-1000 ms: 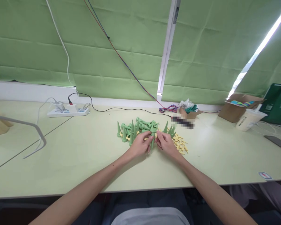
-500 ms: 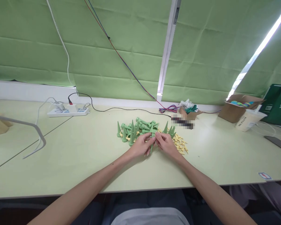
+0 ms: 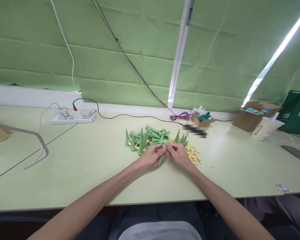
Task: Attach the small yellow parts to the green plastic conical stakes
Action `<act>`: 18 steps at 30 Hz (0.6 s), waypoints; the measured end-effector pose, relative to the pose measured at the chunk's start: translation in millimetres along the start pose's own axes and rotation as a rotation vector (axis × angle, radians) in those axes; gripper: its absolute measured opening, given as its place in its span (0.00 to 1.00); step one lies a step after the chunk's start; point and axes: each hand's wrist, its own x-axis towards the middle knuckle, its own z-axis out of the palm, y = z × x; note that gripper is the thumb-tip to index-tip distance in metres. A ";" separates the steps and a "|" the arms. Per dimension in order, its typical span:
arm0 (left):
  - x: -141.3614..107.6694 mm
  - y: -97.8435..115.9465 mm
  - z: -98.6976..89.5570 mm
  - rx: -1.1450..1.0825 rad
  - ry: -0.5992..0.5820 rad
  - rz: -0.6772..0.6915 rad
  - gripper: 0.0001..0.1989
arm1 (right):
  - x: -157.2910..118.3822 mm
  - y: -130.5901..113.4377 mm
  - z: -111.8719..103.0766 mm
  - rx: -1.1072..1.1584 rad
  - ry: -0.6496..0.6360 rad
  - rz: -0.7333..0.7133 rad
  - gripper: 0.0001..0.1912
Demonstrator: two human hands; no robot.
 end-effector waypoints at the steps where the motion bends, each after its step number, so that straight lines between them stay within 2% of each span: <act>1: 0.1 -0.2 0.2 -0.011 -0.002 -0.005 0.24 | -0.2 0.4 0.2 0.000 0.002 0.001 0.29; 9: 0.2 -3.3 1.4 -0.033 0.018 0.002 0.21 | -0.5 3.5 0.0 -0.033 0.021 -0.012 0.29; 18: -0.7 -0.3 1.9 -0.150 -0.056 -0.070 0.23 | 0.0 -1.7 1.0 0.062 0.002 -0.001 0.27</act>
